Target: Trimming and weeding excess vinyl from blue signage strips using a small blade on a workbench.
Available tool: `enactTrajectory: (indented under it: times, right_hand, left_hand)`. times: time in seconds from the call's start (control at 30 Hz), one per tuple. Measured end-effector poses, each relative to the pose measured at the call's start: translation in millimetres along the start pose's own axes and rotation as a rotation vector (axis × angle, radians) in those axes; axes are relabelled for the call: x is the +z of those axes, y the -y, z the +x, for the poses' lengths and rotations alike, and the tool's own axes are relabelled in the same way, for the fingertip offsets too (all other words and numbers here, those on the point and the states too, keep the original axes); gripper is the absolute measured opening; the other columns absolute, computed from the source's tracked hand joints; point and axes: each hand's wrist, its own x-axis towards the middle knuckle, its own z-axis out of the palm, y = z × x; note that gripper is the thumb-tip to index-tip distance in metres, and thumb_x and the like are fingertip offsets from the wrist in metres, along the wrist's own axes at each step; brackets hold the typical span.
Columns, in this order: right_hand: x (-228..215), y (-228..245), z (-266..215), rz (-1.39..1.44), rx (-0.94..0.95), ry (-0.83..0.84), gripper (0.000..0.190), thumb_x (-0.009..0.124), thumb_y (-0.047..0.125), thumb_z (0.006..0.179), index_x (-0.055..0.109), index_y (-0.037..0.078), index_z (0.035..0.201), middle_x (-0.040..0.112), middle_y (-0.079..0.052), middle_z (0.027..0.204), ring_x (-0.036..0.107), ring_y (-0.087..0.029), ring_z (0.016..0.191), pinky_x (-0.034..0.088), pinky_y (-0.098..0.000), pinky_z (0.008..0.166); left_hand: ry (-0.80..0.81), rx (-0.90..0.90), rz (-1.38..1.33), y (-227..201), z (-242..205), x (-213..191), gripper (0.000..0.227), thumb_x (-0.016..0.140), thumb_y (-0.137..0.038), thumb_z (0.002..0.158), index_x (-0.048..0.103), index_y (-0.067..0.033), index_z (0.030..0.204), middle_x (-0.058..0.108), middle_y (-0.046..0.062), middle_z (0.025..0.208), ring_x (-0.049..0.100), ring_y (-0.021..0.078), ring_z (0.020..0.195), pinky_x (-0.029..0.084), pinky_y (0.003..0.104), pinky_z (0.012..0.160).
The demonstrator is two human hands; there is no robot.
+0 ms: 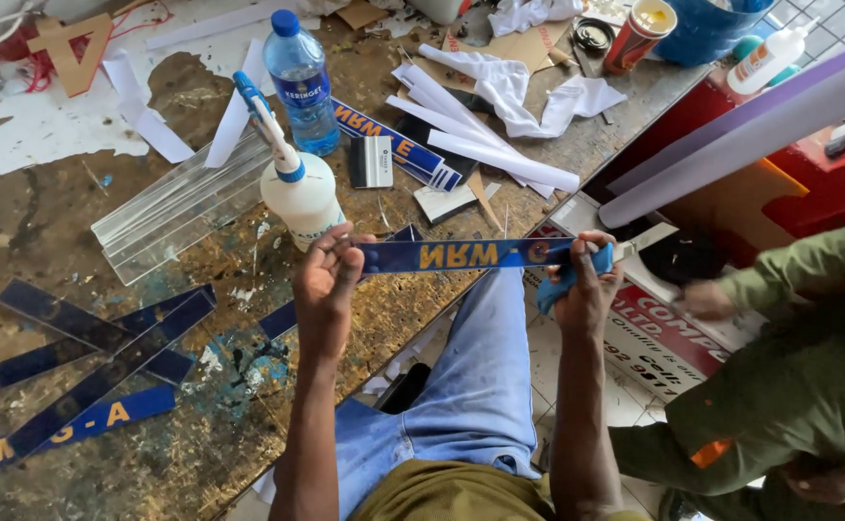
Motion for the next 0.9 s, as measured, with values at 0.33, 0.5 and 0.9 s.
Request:
enactTrajectory:
  times: [0.33,0.5,0.9]
  right_hand:
    - [22,-14,-17,-0.035,0.034,0.117,0.018,0.079,0.014,0.112,0.069,0.001,0.121,0.074,-0.011,0.082,0.082,-0.024,0.065,0.066,-0.0267,0.052]
    - [33,-28,-24,0.011,0.060,0.148,0.022,0.079,0.012,0.110,0.067,-0.001,0.123,0.071,-0.014,0.078,0.081,-0.030,0.061,0.064,-0.0281,0.048]
    - [42,-40,-41,-0.080,0.151,0.133,0.018,0.080,0.011,0.110,0.070,0.001,0.122,0.072,-0.012,0.077,0.080,-0.027,0.060,0.064,-0.0285,0.049]
  left_hand:
    - [-0.262,-0.057,0.050,20,-13,-20,0.033,0.071,-0.027,0.117,0.082,0.0002,0.102,0.076,0.017,0.082,0.074,0.0197,0.065,0.066,0.028,0.060]
    - [-0.343,-0.046,0.059,28,-16,-38,0.037,0.067,-0.027,0.119,0.082,0.0020,0.101,0.075,0.018,0.078,0.075,0.0208,0.063,0.064,0.029,0.057]
    - [-0.744,-0.078,-0.235,49,-40,-113,0.016,0.066,-0.018,0.114,0.077,-0.0070,0.121,0.081,0.013,0.098,0.075,0.0154,0.075,0.061,0.021,0.065]
